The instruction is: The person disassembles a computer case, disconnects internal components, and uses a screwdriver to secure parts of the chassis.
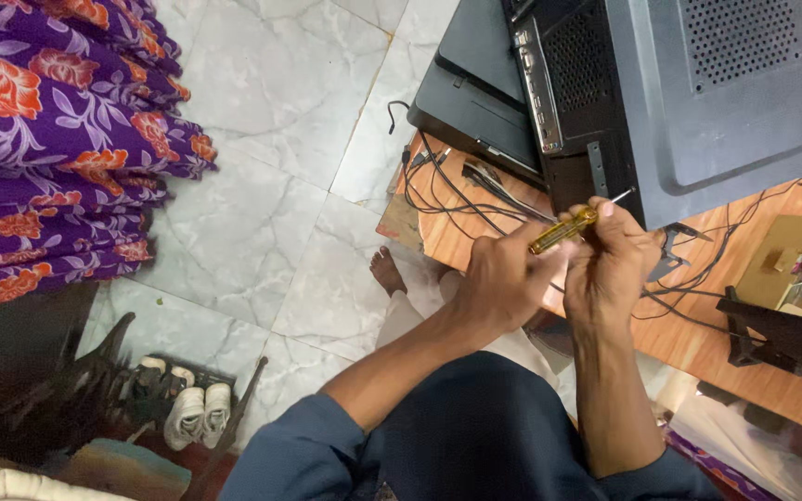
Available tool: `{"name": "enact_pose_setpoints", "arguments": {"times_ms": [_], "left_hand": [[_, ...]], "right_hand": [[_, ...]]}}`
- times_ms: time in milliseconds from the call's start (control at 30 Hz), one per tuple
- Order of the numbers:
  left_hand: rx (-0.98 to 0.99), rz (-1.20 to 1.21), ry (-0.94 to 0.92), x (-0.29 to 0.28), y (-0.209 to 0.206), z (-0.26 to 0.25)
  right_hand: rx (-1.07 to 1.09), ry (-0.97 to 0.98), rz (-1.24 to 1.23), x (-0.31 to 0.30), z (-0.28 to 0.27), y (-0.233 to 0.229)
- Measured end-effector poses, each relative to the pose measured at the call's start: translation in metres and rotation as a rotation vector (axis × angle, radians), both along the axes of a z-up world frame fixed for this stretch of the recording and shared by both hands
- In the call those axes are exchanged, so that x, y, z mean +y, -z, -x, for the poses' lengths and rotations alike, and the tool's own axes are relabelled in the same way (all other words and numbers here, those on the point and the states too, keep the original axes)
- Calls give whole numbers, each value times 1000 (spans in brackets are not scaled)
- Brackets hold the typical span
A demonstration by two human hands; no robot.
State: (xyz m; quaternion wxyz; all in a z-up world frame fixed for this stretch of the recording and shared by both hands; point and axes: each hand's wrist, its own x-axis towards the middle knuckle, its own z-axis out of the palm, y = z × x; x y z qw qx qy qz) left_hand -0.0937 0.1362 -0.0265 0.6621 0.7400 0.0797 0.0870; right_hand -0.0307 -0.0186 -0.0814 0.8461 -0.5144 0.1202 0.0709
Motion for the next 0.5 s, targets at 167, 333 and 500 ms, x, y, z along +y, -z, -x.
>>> {"name": "enact_pose_setpoints", "arguments": {"times_ms": [167,333,500], "left_hand": [[127,-65,-97,-19,26,0],[-328,-63,-332,-21,32,1],[-90,75,-194,-9,17,2]], "right_hand": [[-22,20,1,18,8,-8],[110,-110,-43,11,12,2],[80,-141,-23,1,3,17]]}}
